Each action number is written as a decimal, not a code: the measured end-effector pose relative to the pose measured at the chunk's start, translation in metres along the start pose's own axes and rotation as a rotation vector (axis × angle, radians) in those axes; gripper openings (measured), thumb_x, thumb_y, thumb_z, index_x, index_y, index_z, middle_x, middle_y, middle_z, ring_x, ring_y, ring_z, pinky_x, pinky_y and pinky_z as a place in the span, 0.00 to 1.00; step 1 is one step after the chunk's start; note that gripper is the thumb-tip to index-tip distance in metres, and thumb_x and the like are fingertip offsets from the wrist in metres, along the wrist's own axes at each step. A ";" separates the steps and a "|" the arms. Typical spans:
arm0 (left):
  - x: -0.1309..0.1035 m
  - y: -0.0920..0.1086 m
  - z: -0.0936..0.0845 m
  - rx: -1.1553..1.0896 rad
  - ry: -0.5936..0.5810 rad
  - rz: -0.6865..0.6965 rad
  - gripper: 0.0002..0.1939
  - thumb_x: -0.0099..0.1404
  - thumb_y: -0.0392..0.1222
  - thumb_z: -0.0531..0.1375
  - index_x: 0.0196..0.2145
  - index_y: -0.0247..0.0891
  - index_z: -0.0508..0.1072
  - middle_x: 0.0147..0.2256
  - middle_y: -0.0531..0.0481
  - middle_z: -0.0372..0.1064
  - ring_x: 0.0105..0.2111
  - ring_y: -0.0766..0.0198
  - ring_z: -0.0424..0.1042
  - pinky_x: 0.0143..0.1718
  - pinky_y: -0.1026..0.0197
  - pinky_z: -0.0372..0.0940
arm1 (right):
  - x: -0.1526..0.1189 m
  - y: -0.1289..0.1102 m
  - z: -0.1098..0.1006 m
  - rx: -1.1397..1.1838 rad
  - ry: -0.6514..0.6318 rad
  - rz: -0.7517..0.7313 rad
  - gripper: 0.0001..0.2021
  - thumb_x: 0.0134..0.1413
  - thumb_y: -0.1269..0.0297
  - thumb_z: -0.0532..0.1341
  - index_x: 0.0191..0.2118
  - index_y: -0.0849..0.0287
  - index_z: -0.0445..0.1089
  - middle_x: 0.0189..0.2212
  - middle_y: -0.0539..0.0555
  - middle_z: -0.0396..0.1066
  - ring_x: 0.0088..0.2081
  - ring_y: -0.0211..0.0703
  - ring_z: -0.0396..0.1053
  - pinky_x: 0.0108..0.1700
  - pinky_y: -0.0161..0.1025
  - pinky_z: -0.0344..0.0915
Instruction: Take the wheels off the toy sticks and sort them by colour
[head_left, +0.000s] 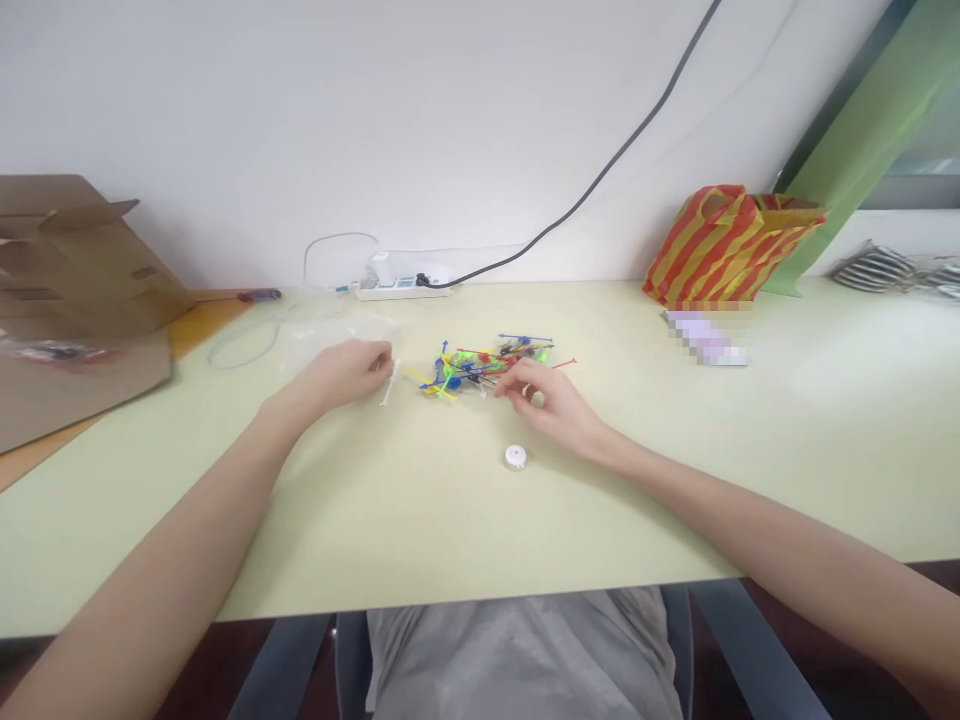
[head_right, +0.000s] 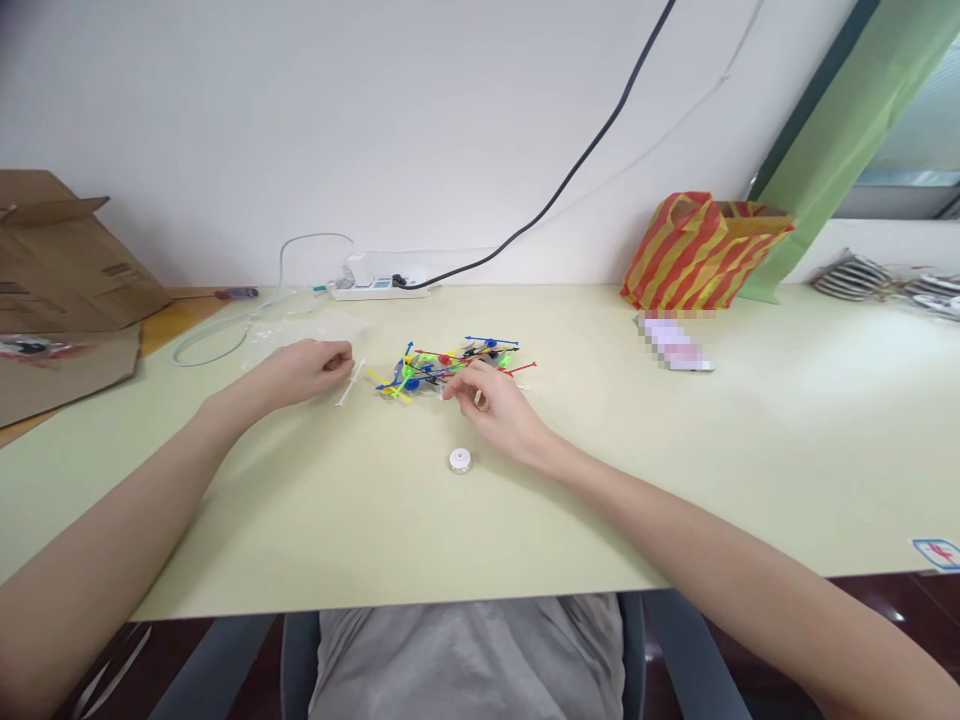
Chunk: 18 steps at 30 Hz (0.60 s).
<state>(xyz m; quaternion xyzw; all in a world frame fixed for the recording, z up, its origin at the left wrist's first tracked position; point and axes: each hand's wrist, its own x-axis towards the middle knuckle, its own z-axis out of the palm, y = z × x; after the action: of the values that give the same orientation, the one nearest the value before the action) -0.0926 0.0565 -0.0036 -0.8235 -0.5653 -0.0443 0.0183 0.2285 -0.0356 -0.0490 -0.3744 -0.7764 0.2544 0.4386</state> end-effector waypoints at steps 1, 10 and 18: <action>0.000 0.003 0.000 -0.004 0.040 0.003 0.10 0.68 0.46 0.54 0.29 0.43 0.64 0.27 0.49 0.69 0.27 0.56 0.66 0.30 0.57 0.51 | 0.000 0.001 -0.001 -0.027 0.005 -0.019 0.13 0.63 0.76 0.54 0.40 0.56 0.75 0.40 0.55 0.74 0.40 0.45 0.72 0.40 0.41 0.67; -0.006 0.052 0.011 -0.237 0.211 0.423 0.14 0.78 0.48 0.48 0.41 0.40 0.69 0.39 0.46 0.71 0.38 0.57 0.70 0.42 0.56 0.62 | 0.010 0.023 -0.026 -0.504 0.097 -0.013 0.12 0.64 0.73 0.59 0.49 0.56 0.75 0.47 0.61 0.73 0.51 0.57 0.67 0.54 0.51 0.64; -0.015 0.072 0.019 -0.216 0.134 0.560 0.13 0.77 0.43 0.50 0.45 0.40 0.74 0.44 0.43 0.73 0.44 0.54 0.73 0.45 0.54 0.65 | 0.019 0.033 -0.054 -0.601 -0.044 0.150 0.04 0.65 0.66 0.65 0.44 0.56 0.77 0.42 0.58 0.74 0.42 0.51 0.70 0.43 0.44 0.63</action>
<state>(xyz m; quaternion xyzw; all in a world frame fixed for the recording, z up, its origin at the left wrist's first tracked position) -0.0296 0.0184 -0.0226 -0.9397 -0.3057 -0.1519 -0.0206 0.2809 0.0030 -0.0375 -0.5380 -0.7963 0.0534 0.2712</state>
